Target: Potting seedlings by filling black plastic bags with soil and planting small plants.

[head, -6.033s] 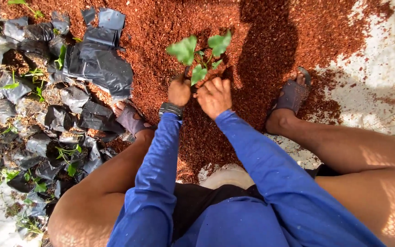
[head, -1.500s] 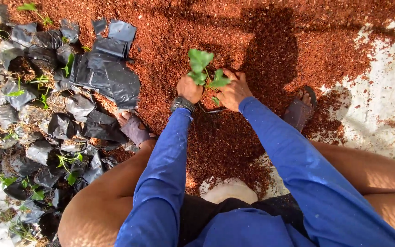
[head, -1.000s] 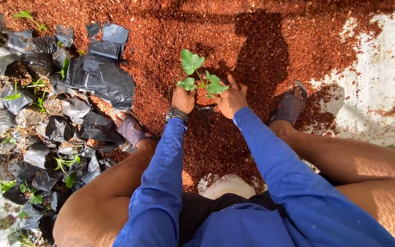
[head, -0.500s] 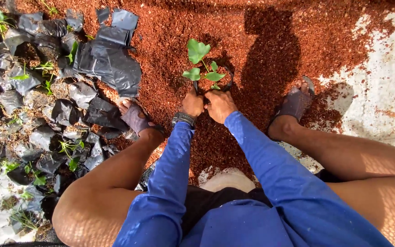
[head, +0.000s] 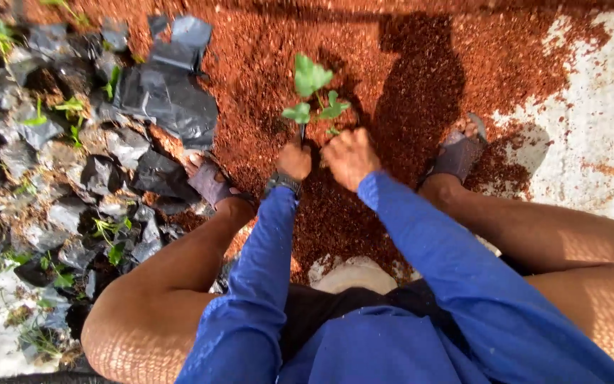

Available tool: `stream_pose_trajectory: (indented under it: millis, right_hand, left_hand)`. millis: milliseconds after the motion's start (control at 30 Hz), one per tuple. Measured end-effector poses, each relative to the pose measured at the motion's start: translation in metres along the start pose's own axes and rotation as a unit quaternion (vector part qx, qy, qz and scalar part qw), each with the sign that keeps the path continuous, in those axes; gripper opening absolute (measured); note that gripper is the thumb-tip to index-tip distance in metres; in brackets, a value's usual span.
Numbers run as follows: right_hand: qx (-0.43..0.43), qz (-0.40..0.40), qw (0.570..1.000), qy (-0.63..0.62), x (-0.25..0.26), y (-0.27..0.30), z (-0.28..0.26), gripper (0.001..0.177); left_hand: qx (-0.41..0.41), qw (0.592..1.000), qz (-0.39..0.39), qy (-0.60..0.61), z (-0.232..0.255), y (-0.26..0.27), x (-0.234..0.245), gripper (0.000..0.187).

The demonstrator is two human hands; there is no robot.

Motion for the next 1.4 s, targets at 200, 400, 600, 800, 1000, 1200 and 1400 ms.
stream_pose_trajectory:
  millis: [200,400,600,800,1000,1200,1400]
  right_hand:
    - [-0.011,-0.069,0.997,0.035,0.013,0.006,0.047,0.012]
    - [-0.037,0.026,0.999,0.012,-0.006,-0.002,-0.001,0.013]
    - [-0.171,0.059,0.982,-0.06,0.009,-0.002,-0.016,0.005]
    - [-0.136,0.001,0.989,-0.057,0.012,-0.003,0.009,0.018]
    - [-0.109,-0.133,0.979,-0.111,0.003,-0.036,-0.001,0.015]
    - [-0.149,-0.12,0.964,-0.183,-0.033,-0.021,0.003,0.042]
    - [-0.03,-0.023,0.999,0.035,0.029,-0.013,0.008,0.016]
  left_hand:
    - [0.032,0.962,-0.153,0.224,0.019,-0.011,-0.033,0.064]
    - [-0.069,0.994,0.084,0.026,0.023,-0.045,0.018,0.051]
    - [0.08,0.981,0.174,0.033,0.008,-0.015,0.02,0.086]
    - [0.049,0.984,-0.069,0.157,-0.017,-0.04,-0.076,0.089]
    - [-0.111,0.989,0.041,0.085,0.016,0.003,-0.022,0.07]
    - [-0.078,0.99,0.037,0.112,0.003,-0.005,0.001,0.061]
    - [0.082,0.847,-0.338,0.401,-0.004,-0.004,0.014,0.041]
Point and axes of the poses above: each hand's wrist, its own y-axis away from the middle knuckle, its own x-axis out of the back of the hand, z = x × y, the point moved 6 cm from there along -y, towards the middle knuckle, and after that the axes turned 11 degrees about x, right-handed, at the moved point
